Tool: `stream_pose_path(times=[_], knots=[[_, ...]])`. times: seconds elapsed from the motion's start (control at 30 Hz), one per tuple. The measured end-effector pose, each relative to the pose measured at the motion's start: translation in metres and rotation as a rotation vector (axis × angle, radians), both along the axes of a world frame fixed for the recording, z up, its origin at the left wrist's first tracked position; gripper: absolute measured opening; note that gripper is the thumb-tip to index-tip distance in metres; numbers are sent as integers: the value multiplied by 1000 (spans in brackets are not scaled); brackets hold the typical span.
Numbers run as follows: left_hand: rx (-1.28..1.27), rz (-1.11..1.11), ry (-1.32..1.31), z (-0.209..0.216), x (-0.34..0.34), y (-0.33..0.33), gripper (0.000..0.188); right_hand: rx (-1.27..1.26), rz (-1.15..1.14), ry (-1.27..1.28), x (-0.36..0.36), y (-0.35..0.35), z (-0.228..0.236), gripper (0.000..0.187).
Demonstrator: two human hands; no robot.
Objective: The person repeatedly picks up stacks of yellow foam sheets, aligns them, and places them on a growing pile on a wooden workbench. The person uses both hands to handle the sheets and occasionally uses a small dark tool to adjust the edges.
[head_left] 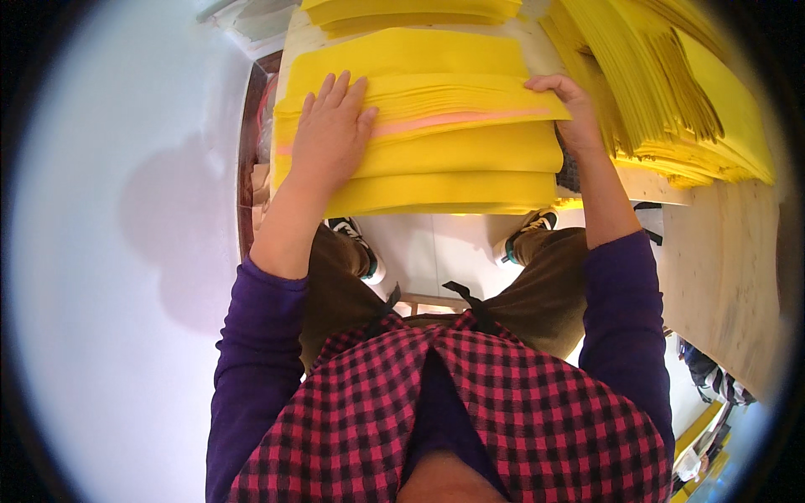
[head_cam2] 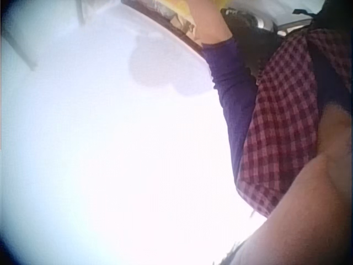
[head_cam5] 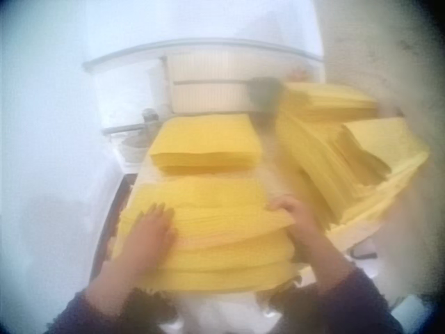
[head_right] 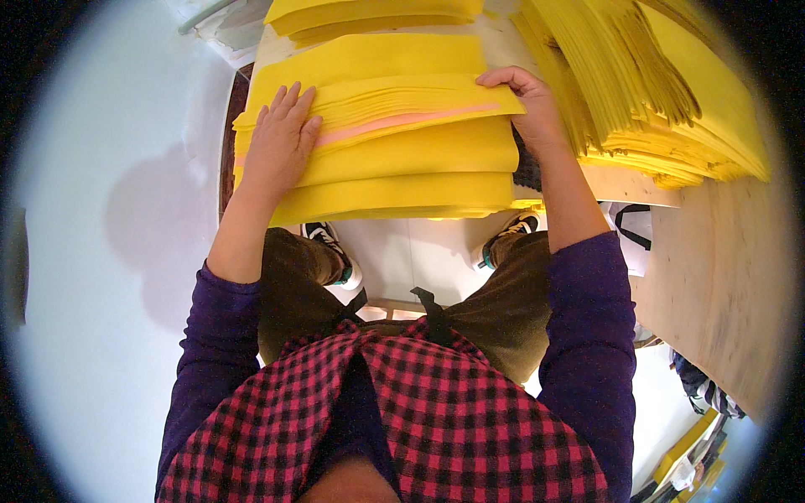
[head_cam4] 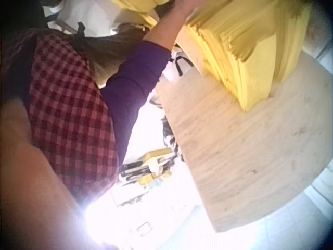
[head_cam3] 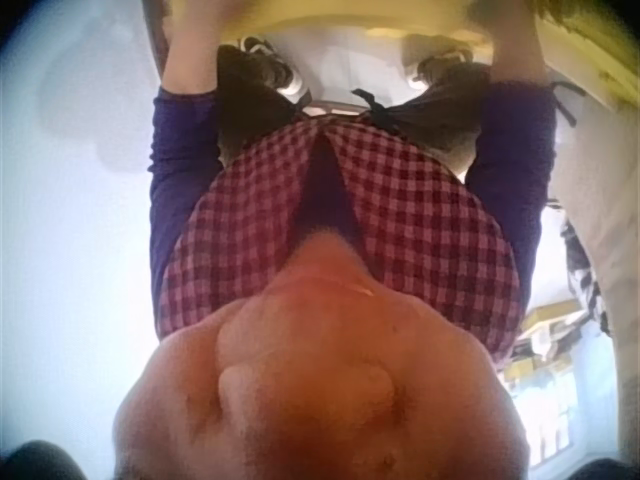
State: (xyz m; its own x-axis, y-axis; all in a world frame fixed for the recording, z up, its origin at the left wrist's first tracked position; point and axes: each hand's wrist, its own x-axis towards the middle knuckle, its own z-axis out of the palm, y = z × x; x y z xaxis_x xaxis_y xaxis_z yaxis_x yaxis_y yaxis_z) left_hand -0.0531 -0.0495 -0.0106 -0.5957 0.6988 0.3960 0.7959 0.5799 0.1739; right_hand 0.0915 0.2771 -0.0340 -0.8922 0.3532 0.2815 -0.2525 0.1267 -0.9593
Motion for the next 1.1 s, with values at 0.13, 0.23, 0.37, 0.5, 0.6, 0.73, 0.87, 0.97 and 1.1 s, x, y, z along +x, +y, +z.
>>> stream_pose_path(times=[0.13,0.23,0.37,0.5,0.6,0.73,0.87,0.97,1.1], knots=[[10,6,-44,18,-1,-8,42,-52,12,-1,0,1,-1,8],[125,-104,32,38,6,-14,37,-97,21,-17,0,4,-1,7],[284,-565,-145,47,54,-13,34,-136,45,-46,0,5,-1,12],[185,-735,-320,34,89,19,33,-146,17,-30,0,2,2,10],[35,-643,-329,26,75,43,39,-176,18,-37,0,-1,5,13],[-46,-561,-435,18,51,52,42,-164,33,-12,1,-2,7,11],[-191,-348,-537,11,29,32,47,-188,-15,-47,1,-3,3,9],[-278,-276,-424,8,0,12,51,-170,10,-14,-1,-2,-1,8],[-94,-247,-177,-2,-15,-23,51,-117,18,-45,-1,1,-3,9]])
